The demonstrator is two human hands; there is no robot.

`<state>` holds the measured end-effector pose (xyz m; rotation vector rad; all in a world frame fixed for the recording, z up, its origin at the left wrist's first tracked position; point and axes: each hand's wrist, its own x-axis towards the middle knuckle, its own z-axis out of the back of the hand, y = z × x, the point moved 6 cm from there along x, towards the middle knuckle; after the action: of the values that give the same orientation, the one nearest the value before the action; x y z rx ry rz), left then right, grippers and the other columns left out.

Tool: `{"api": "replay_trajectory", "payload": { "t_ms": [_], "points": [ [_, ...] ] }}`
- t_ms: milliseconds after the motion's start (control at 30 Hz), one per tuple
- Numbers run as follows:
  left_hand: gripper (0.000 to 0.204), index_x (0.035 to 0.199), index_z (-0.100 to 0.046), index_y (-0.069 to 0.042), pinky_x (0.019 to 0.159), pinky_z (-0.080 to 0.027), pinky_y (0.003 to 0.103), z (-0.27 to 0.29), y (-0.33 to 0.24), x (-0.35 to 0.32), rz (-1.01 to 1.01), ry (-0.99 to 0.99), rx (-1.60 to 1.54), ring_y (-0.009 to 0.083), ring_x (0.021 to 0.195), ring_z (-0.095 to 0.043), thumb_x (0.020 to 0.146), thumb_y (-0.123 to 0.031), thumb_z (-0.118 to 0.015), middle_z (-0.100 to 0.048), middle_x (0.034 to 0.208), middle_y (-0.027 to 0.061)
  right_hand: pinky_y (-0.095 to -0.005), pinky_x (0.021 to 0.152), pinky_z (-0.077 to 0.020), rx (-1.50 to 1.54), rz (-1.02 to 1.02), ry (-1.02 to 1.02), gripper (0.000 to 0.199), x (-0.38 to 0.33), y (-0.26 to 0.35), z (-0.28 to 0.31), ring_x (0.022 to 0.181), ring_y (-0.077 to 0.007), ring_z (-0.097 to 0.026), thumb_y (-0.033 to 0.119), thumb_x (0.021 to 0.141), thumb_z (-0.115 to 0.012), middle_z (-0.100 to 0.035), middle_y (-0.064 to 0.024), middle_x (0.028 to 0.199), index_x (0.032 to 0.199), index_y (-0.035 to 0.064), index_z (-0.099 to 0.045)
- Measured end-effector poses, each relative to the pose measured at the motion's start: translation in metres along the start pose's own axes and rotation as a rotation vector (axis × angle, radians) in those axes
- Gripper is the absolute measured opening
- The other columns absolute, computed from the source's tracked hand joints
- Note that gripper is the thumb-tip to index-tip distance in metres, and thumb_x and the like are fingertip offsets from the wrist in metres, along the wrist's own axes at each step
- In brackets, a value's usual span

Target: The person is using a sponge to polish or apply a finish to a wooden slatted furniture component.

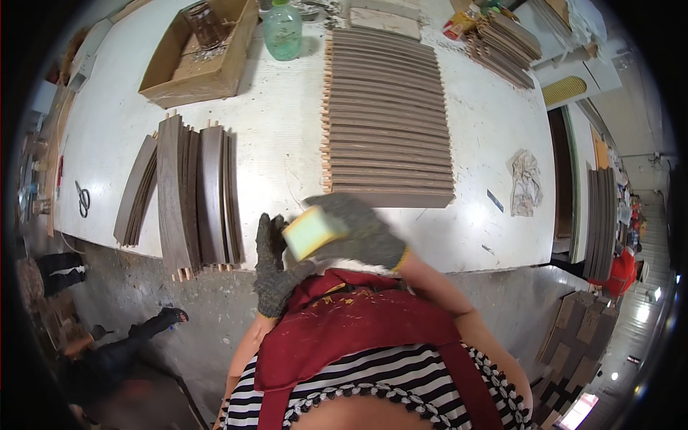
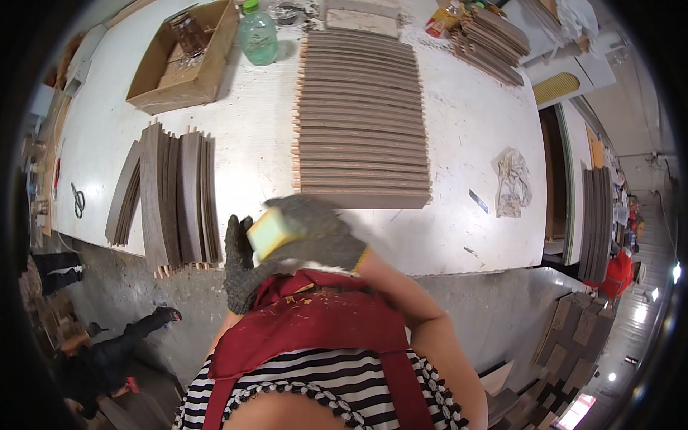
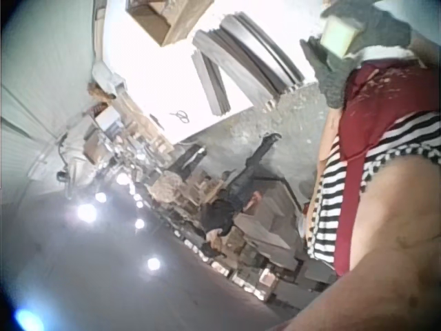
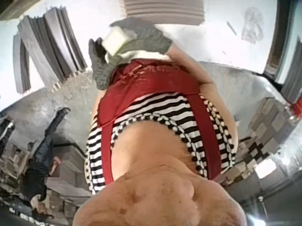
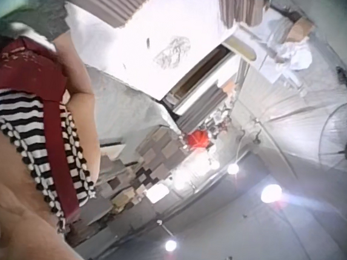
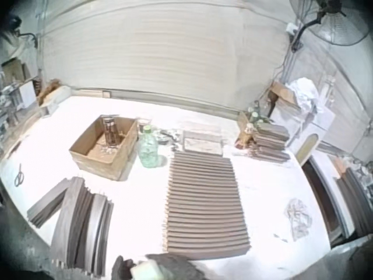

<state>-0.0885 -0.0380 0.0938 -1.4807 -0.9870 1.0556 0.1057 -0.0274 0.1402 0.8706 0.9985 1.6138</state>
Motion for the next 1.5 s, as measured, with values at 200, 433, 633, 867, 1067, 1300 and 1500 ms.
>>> {"api": "replay_trajectory", "payload": {
  "t_ms": [200,433,633,867,1067,1300,1500],
  "points": [
    [0.057,0.137,-0.049,0.009,0.104,-0.045,0.034,0.05,0.042,-0.073,0.43,-0.287,-0.198,0.0234,0.122,-0.057,0.087,-0.008,-0.071,-0.058,0.134,0.0181,-0.0359,0.098,-0.0516,-0.172,-0.471,-0.276,0.079,-0.075,-0.06,0.214,0.112,-0.0194,-0.061,0.027,0.069,-0.091,-0.064,-0.0081,0.123,0.134,0.0072,-0.052],
    [0.065,0.148,-0.037,-0.003,0.11,-0.038,0.05,0.133,0.107,-0.114,0.477,-0.885,-0.552,0.0354,0.132,-0.046,0.099,-0.04,-0.058,-0.047,0.142,0.0165,-0.034,0.1,-0.0475,-0.344,-0.767,-0.166,0.072,-0.101,-0.173,0.341,0.116,-0.0236,-0.06,0.038,0.076,-0.082,-0.064,-0.0114,0.128,0.138,0.0098,-0.058],
    [0.069,0.151,-0.036,-0.008,0.112,-0.033,0.053,0.142,0.103,-0.078,0.396,-0.846,-0.764,0.0409,0.135,-0.041,0.098,-0.046,-0.057,-0.034,0.155,0.0192,-0.037,0.103,-0.0464,-0.656,-0.797,-0.01,0.079,-0.088,-0.219,0.361,0.12,-0.0298,-0.059,0.051,0.074,-0.08,-0.061,-0.0146,0.135,0.142,0.0167,-0.056],
    [0.037,0.129,-0.06,-0.011,0.092,-0.047,0.039,0.187,0.128,-0.07,0.371,-0.678,-0.594,0.0211,0.101,-0.058,0.096,-0.027,-0.062,-0.062,0.113,0.0055,-0.0351,0.101,-0.048,-0.379,-0.705,-0.289,0.07,-0.092,-0.175,0.386,0.118,-0.0245,-0.062,0.039,0.079,-0.08,-0.062,-0.0137,0.135,0.14,0.0131,-0.057],
    [0.021,0.106,-0.063,-0.003,0.075,-0.053,0.034,0.172,0.112,-0.056,0.353,-0.835,-0.663,0.0242,0.084,-0.064,0.092,-0.017,-0.068,-0.063,0.098,0.0086,-0.0425,0.104,-0.0443,-0.959,-0.208,-0.59,0.044,-0.092,-0.081,0.329,0.123,-0.0317,-0.057,0.031,0.09,-0.07,-0.064,-0.0137,0.128,0.127,0.0099,-0.064],
    [0.033,0.109,-0.069,-0.007,0.074,-0.045,0.026,0.152,0.061,-0.052,0.329,-0.826,-0.012,0.0101,0.083,-0.055,0.089,-0.033,-0.069,-0.063,0.096,-0.0013,-0.0344,0.1,-0.0494,-0.153,-0.188,0.061,0.042,-0.005,-0.063,0.042,0.113,-0.0256,-0.063,0.023,0.089,-0.073,-0.064,-0.0142,0.128,0.126,0.0035,-0.065],
    [0.035,0.111,-0.068,-0.003,0.08,-0.045,0.029,0.151,0.061,-0.049,0.212,-0.795,-0.013,0.0131,0.087,-0.058,0.09,-0.03,-0.069,-0.066,0.098,0.0019,-0.0399,0.1,-0.0505,1.093,-0.562,0.295,0.061,0.059,-0.079,-0.145,0.122,-0.0218,-0.056,0.027,0.099,-0.061,-0.053,-0.0108,0.141,0.152,0.0073,-0.038]
  ]
}}
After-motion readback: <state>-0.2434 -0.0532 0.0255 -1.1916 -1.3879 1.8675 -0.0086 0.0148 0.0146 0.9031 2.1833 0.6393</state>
